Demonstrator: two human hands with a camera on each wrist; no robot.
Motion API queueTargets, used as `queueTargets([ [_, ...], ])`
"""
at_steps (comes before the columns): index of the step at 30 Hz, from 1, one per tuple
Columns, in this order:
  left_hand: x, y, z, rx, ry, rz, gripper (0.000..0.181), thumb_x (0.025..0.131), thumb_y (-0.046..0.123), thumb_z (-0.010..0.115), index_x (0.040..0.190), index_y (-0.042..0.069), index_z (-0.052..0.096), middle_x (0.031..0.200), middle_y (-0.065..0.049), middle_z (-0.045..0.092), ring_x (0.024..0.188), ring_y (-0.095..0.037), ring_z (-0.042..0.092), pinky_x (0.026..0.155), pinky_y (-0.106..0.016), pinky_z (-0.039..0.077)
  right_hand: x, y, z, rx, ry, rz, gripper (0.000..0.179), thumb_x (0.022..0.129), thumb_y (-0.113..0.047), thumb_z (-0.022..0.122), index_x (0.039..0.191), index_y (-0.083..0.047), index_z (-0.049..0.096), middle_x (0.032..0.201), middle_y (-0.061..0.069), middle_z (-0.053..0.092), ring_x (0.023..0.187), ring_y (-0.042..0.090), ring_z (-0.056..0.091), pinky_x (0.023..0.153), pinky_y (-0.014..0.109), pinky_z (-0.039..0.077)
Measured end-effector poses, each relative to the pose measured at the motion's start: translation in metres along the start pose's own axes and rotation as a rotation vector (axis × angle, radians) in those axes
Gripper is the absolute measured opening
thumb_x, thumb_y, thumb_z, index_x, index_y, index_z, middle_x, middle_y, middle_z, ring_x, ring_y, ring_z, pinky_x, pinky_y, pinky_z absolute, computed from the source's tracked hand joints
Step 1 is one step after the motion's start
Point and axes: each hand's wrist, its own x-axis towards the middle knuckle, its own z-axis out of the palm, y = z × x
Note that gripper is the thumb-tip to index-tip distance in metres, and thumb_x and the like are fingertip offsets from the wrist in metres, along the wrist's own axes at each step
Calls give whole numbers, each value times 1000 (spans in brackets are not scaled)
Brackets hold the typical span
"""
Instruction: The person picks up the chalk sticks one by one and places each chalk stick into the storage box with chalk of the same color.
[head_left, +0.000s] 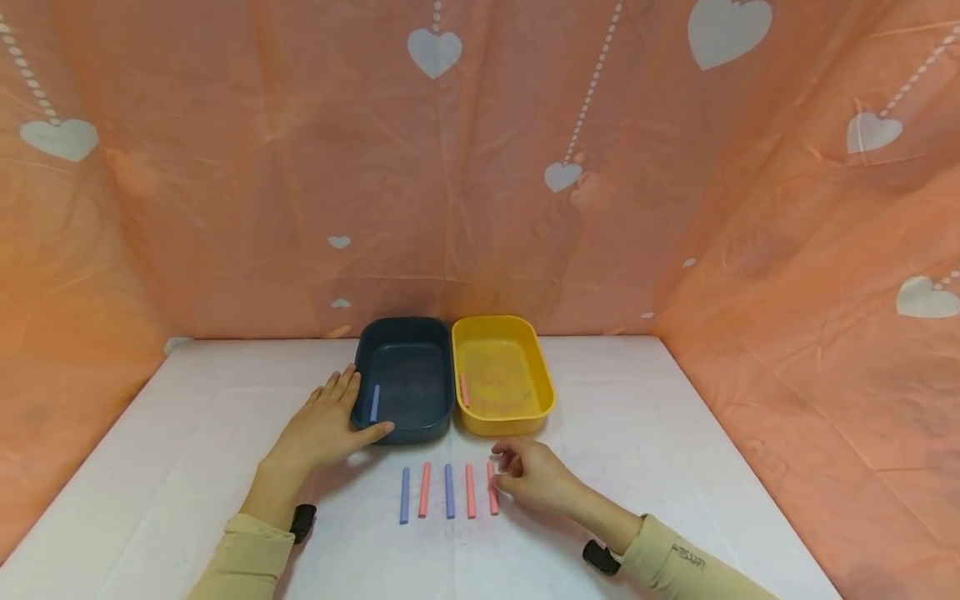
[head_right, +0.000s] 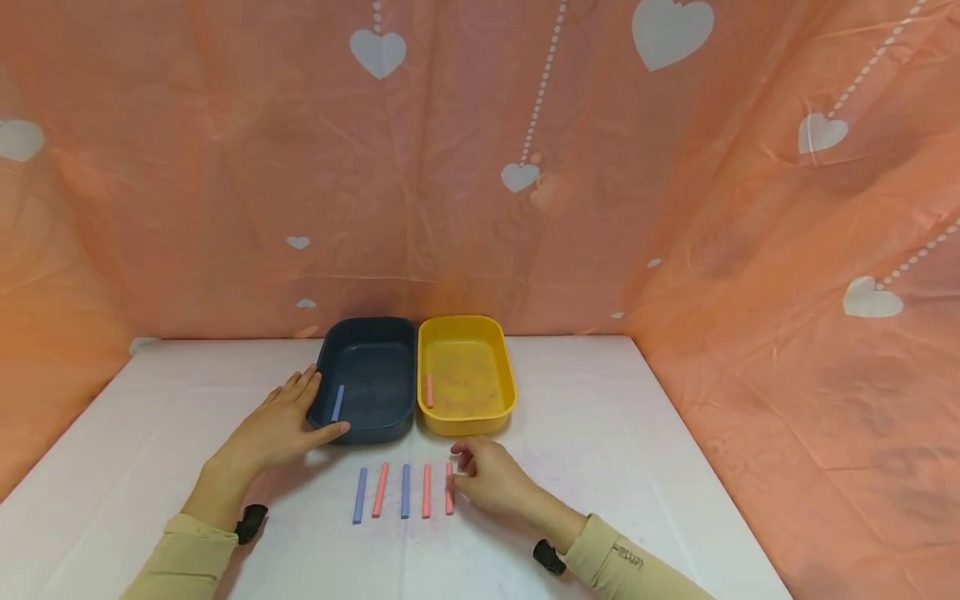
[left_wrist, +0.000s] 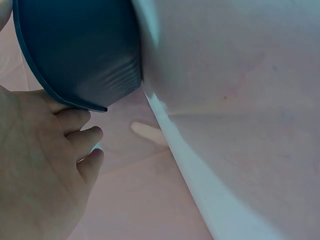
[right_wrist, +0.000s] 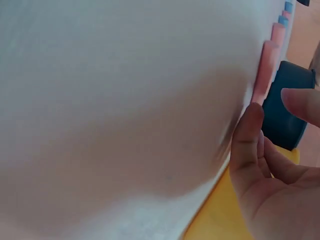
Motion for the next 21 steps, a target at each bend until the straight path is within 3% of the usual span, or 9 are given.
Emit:
queueTargets([
  [21, 0, 0, 0, -31, -7, -2, 114, 91, 71, 63, 156, -16, 27, 167, -33, 20, 152, -54, 22, 122, -66, 22, 1, -4, 5, -81, -30, 7, 29, 86, -11, 82, 111, -2, 71, 94, 1, 59, 73, 8, 51, 67, 23, 47],
])
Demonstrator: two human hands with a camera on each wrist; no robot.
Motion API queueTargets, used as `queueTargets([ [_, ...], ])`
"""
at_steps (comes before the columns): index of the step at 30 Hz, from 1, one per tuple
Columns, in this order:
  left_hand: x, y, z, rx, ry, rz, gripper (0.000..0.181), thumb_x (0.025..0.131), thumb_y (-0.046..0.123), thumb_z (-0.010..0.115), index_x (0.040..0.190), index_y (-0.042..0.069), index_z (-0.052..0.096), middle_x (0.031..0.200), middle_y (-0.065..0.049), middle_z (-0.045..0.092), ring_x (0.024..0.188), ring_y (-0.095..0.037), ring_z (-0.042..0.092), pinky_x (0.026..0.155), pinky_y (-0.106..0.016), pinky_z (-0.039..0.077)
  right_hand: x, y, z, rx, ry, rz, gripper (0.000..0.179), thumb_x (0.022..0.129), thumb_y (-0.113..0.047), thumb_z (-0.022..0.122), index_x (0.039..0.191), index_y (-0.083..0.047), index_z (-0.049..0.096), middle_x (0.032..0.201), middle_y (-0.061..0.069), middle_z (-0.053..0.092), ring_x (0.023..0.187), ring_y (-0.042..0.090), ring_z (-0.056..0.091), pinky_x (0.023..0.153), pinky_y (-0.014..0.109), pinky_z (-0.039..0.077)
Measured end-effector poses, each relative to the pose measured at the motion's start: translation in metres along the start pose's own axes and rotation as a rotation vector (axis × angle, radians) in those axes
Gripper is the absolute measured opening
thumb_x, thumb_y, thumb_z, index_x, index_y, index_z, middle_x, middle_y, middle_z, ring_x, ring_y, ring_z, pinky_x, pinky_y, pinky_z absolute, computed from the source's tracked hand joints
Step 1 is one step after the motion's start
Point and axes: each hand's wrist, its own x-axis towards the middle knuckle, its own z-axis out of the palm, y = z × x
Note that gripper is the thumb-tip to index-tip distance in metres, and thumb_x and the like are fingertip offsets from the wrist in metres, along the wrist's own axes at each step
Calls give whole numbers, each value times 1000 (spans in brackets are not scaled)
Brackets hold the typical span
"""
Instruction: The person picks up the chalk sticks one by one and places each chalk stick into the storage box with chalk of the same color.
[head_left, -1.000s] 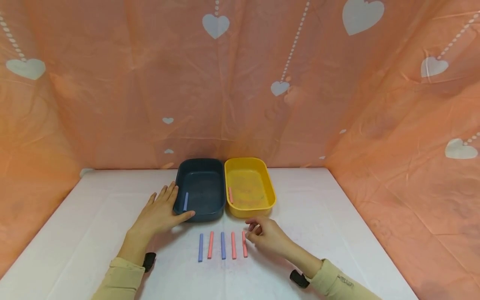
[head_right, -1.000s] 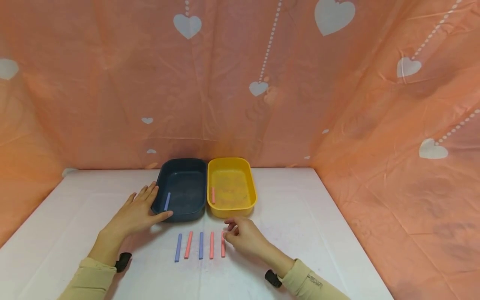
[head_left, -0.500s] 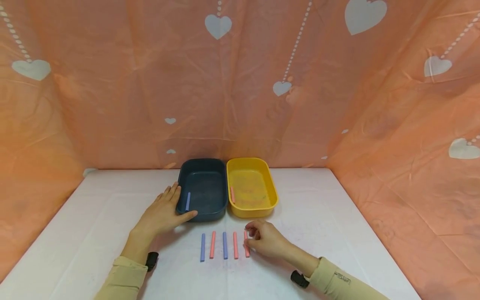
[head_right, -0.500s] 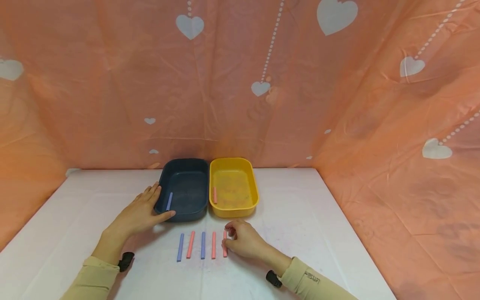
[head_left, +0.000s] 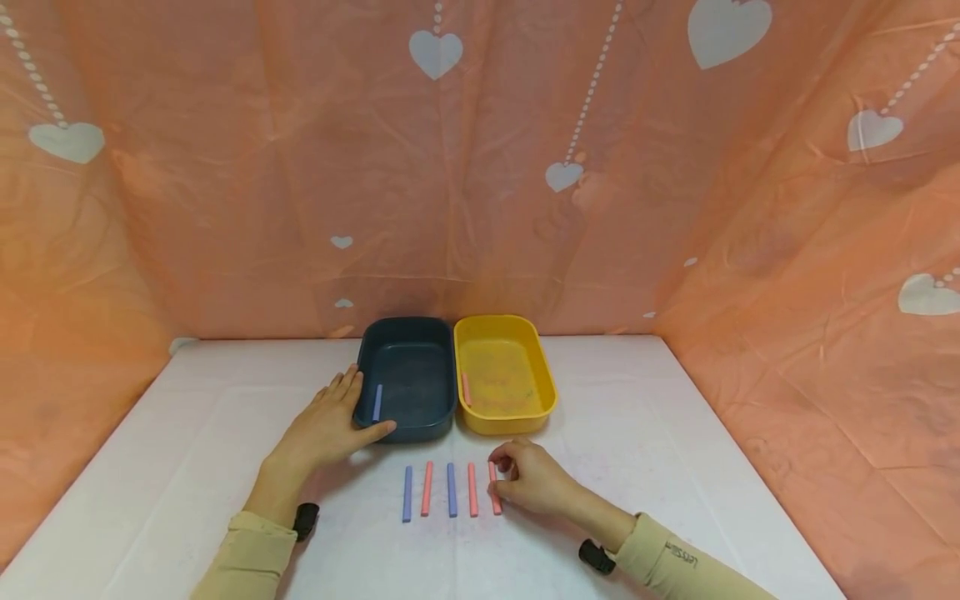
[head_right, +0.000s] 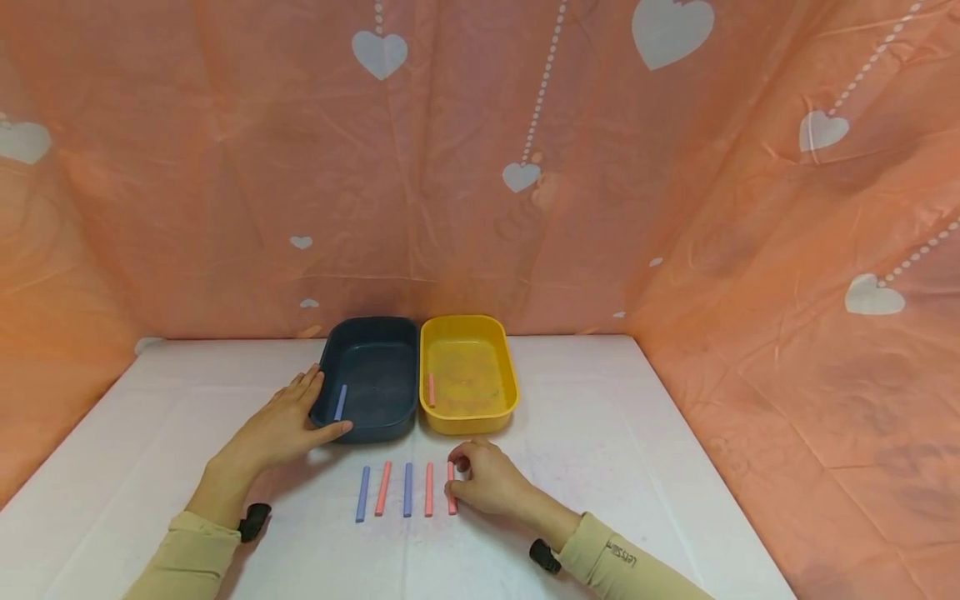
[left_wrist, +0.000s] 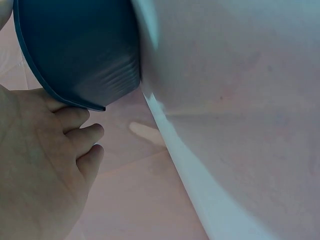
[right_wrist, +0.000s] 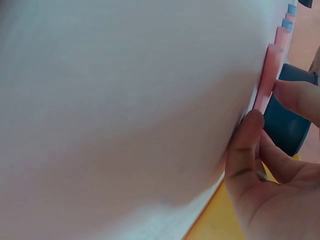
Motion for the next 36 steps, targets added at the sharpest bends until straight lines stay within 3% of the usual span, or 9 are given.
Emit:
queueTargets([
  [10, 1, -2, 3, -7, 6, 3, 114, 91, 70, 63, 156, -16, 28, 166, -33, 21, 152, -53, 22, 122, -65, 23, 0, 0, 0, 99, 1, 35, 32, 84, -9, 83, 112, -2, 68, 94, 0, 65, 75, 11, 55, 67, 22, 47],
  [18, 1, -2, 2, -10, -4, -4, 115, 91, 71, 63, 156, -16, 27, 167, -33, 20, 152, -53, 21, 122, -65, 22, 0, 0, 3, 234, 26, 55, 36, 81, 0, 82, 113, -2, 66, 92, 3, 66, 73, 12, 59, 58, 20, 52],
  [36, 0, -1, 1, -11, -3, -5, 115, 91, 71, 63, 156, -16, 27, 167, -33, 19, 153, -53, 21, 123, -64, 22, -2, -8, 6, 308, 65, 35, 34, 80, 7, 76, 111, -3, 65, 87, 1, 64, 71, 12, 62, 56, 21, 54],
])
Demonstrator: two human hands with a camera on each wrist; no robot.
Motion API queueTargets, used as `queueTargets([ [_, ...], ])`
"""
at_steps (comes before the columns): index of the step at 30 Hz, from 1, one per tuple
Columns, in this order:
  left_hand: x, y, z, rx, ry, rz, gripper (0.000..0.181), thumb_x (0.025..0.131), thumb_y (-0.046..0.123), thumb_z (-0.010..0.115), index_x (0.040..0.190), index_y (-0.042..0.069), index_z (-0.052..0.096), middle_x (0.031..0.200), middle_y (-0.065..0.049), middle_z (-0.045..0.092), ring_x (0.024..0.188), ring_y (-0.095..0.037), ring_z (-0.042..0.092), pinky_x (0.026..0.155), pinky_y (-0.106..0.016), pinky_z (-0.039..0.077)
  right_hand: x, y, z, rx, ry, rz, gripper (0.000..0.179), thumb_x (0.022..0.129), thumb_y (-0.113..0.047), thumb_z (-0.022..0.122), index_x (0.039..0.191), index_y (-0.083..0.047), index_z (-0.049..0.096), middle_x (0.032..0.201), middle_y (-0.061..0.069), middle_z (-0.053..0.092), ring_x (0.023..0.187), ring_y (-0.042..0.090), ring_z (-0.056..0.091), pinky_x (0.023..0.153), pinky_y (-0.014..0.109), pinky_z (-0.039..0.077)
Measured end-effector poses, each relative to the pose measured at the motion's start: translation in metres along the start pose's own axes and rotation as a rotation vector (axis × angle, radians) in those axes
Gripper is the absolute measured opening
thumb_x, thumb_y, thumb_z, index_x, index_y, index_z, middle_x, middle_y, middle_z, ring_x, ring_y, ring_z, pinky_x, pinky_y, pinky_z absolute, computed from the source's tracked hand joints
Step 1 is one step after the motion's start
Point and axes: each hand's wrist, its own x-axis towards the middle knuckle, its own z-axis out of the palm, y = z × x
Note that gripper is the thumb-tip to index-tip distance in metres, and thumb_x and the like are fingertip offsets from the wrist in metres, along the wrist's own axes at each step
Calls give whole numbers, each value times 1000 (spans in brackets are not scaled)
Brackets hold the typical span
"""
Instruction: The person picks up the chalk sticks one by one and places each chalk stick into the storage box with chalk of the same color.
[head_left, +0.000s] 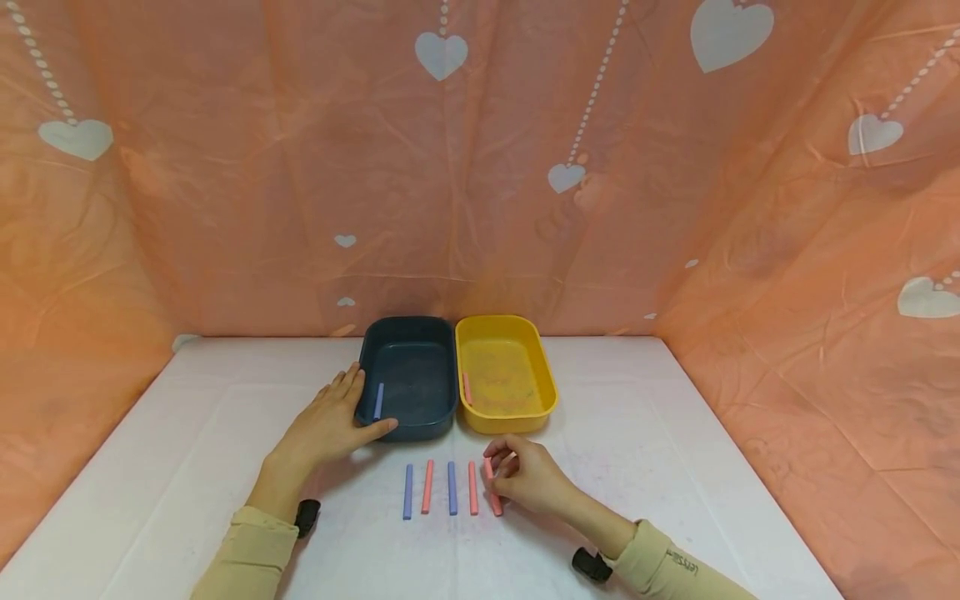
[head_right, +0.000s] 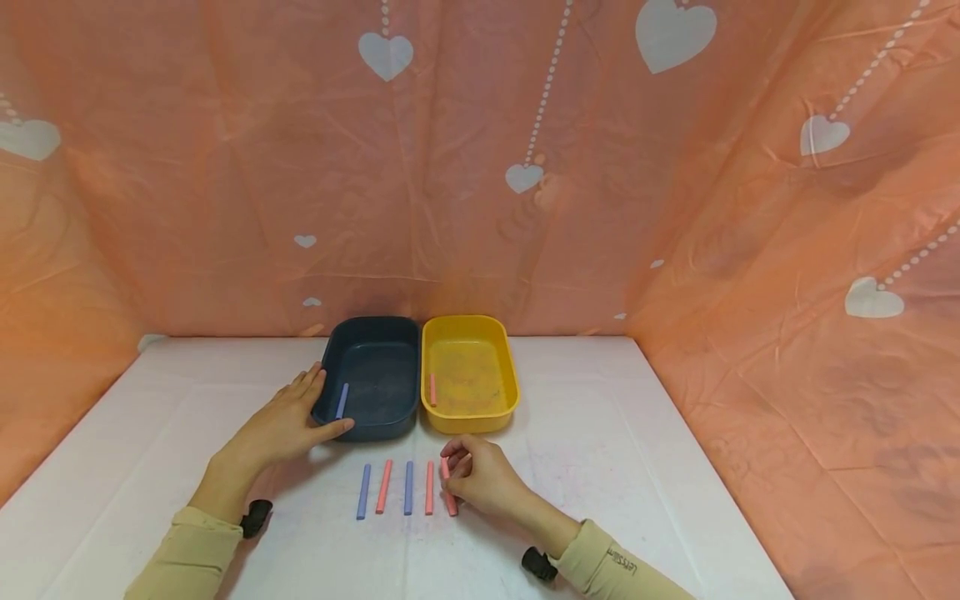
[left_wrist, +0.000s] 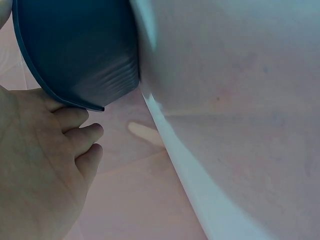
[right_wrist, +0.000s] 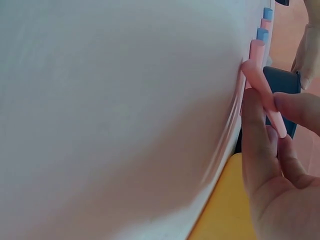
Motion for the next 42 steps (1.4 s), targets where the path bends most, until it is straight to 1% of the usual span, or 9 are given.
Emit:
queueTargets([
  [6, 1, 0, 0, -2, -6, -2, 115, 91, 72, 62, 157, -16, 26, 167, -33, 18, 153, -52, 20, 123, -65, 21, 1, -4, -2, 32, 19, -11, 36, 80, 9, 72, 114, 0, 65, 98, 6, 65, 76, 14, 64, 58, 22, 56],
  [11, 0, 1, -1, -2, -5, -4, 115, 91, 71, 63, 156, -16, 26, 167, -33, 19, 153, -53, 21, 123, -64, 21, 2, -9, -6, 70, 51, -17, 36, 81, 8, 71, 116, 1, 66, 100, 8, 67, 81, 17, 67, 62, 22, 57],
  [18, -1, 0, 1, -6, -10, -10, 115, 91, 71, 63, 157, -16, 26, 167, -33, 19, 153, -52, 20, 123, -64, 21, 8, -10, -6, 87, 82, -44, 35, 84, 9, 70, 118, 4, 65, 104, 11, 67, 79, 16, 67, 65, 21, 58],
  [21, -1, 0, 1, -4, -11, -6, 115, 91, 71, 63, 157, -16, 26, 167, -33, 19, 153, -52, 20, 123, -64, 22, 11, -12, -7, 112, 106, -50, 35, 84, 10, 69, 118, 5, 64, 105, 13, 66, 79, 18, 67, 65, 23, 60],
  [24, 0, -1, 0, -6, -8, -3, 115, 91, 71, 63, 157, -16, 26, 167, -33, 19, 153, -52, 20, 123, -64, 22, 15, -13, -10, 156, 131, -50, 35, 85, 10, 70, 119, 5, 63, 107, 16, 65, 80, 20, 67, 65, 27, 62],
  [29, 1, 0, 1, -9, -2, 2, 114, 91, 70, 64, 156, -16, 26, 167, -33, 20, 153, -53, 21, 123, -64, 22, 21, -16, -17, 175, 176, -57, 36, 86, 11, 70, 121, 6, 63, 110, 20, 65, 79, 23, 68, 65, 26, 62],
  [35, 0, 0, 1, -4, -2, -7, 114, 91, 71, 64, 156, -16, 27, 167, -32, 20, 153, -52, 21, 123, -64, 23, 29, -17, -27, 181, 222, -39, 36, 88, 7, 71, 123, 4, 64, 112, 18, 65, 79, 23, 72, 68, 24, 61],
  [42, 0, -1, 0, 2, 2, -3, 114, 91, 71, 63, 156, -15, 27, 167, -32, 20, 153, -51, 21, 123, -63, 22, 42, -15, -36, 228, 277, -28, 36, 88, 5, 73, 124, 4, 65, 110, 18, 67, 77, 22, 72, 67, 26, 62],
])
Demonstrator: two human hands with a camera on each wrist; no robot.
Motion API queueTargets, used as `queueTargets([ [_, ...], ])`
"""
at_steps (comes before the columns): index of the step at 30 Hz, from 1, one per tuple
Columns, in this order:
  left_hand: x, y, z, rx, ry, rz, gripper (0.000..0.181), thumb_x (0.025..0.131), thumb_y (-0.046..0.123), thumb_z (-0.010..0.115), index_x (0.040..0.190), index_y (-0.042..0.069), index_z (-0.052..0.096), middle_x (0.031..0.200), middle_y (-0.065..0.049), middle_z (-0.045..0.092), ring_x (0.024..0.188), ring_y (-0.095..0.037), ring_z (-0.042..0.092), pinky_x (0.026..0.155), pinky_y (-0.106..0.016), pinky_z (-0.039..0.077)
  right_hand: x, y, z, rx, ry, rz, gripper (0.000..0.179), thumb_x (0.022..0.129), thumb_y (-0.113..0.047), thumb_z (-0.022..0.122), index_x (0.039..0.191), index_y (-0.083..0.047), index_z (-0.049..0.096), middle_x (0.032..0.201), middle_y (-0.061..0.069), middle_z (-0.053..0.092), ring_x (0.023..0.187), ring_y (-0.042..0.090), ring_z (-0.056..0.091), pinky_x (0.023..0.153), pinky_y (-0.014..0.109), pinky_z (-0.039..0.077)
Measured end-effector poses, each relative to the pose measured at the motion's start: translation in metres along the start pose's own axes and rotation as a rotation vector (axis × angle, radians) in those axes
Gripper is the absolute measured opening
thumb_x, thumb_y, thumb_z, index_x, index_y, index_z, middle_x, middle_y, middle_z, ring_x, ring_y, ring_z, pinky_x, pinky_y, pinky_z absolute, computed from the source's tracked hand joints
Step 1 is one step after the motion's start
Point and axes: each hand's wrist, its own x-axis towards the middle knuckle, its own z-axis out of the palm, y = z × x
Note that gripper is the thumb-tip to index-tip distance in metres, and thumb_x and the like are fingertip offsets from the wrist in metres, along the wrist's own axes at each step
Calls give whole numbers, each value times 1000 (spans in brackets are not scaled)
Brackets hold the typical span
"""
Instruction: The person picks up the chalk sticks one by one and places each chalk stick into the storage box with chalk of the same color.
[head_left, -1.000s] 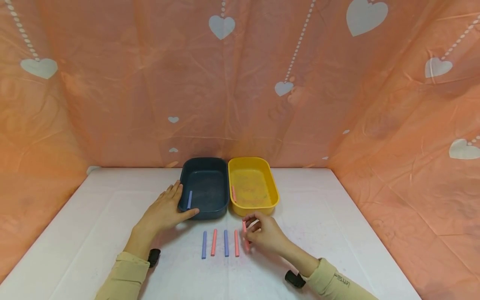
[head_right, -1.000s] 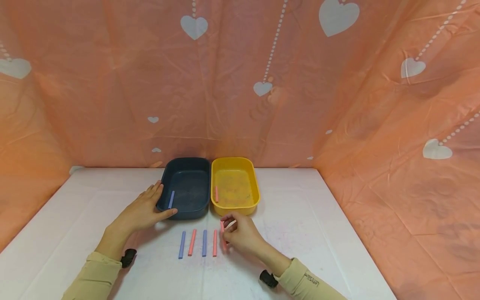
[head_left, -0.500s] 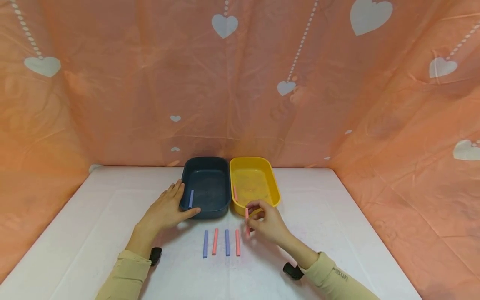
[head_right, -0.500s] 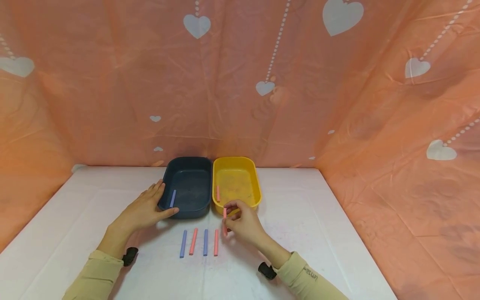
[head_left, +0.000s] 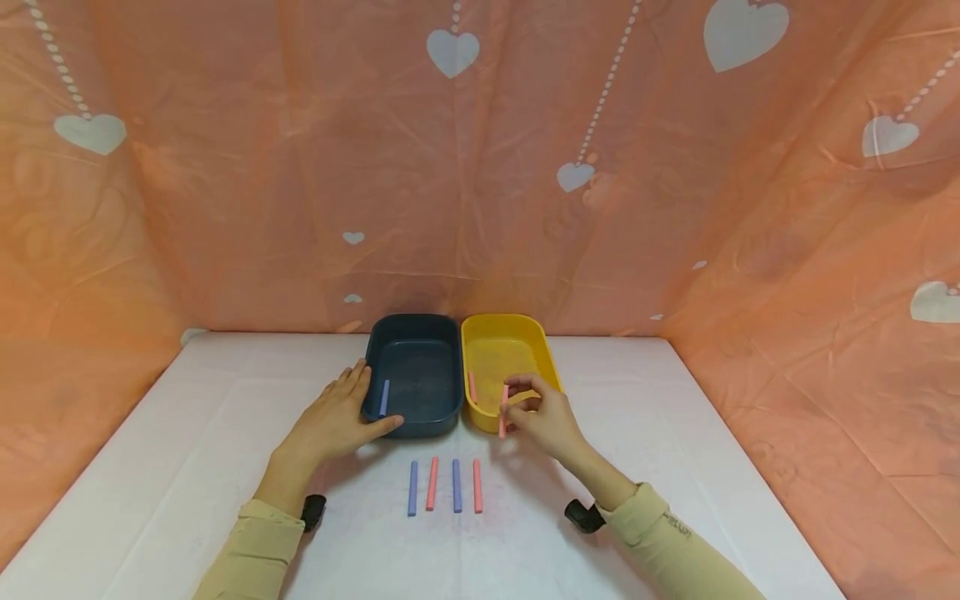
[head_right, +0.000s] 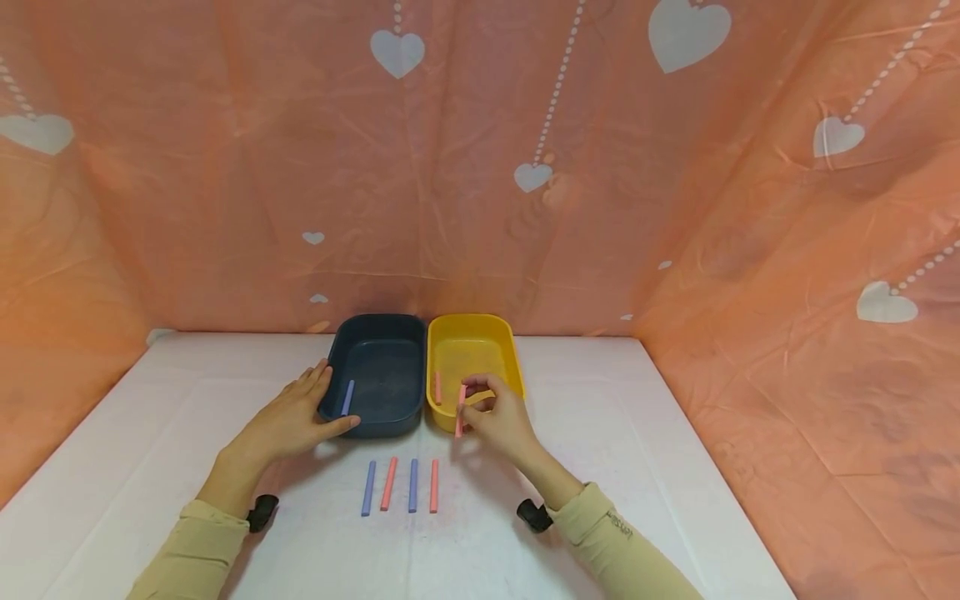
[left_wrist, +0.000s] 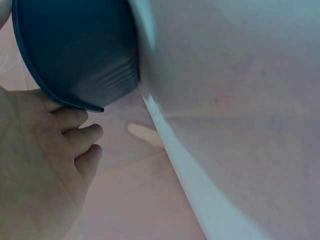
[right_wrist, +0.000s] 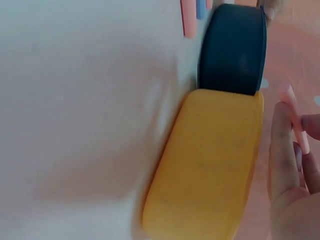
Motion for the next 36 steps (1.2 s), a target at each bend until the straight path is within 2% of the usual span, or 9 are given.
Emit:
queueTargets([
  [6, 0, 1, 0, -2, -5, -4, 114, 91, 71, 64, 157, -15, 27, 167, -32, 20, 153, -51, 21, 123, -63, 22, 14, 1, -1, 57, 18, 24, 37, 90, 7, 70, 126, 5, 64, 112, 20, 65, 76, 21, 72, 68, 33, 64],
  [13, 1, 2, -1, -4, 1, 0, 114, 91, 70, 64, 156, -16, 28, 166, -33, 21, 152, -52, 23, 122, -64, 24, 32, 5, 0, 46, 34, 31, 38, 92, 3, 70, 129, 7, 62, 111, 18, 65, 75, 20, 72, 67, 32, 64],
  [22, -1, 2, -1, -8, 2, 4, 113, 91, 69, 65, 156, -15, 28, 167, -32, 20, 153, -52, 22, 123, -64, 23, 51, 7, 7, 7, 25, 41, 37, 92, 3, 70, 128, 5, 62, 113, 21, 65, 75, 20, 70, 71, 39, 65],
  [29, 0, 1, 0, -9, 0, 8, 113, 91, 70, 64, 157, -15, 27, 167, -32, 19, 154, -51, 21, 123, -63, 22, 68, 16, 7, -89, -25, 130, 39, 95, -4, 74, 132, -3, 62, 118, 15, 64, 82, 23, 70, 72, 32, 64],
  [36, 0, 2, -1, -5, 2, 9, 113, 92, 69, 64, 156, -16, 27, 167, -33, 20, 153, -52, 22, 123, -63, 23, 84, 22, 9, -97, -64, 215, 39, 96, -2, 72, 133, -3, 60, 119, 16, 63, 81, 25, 70, 73, 32, 64],
])
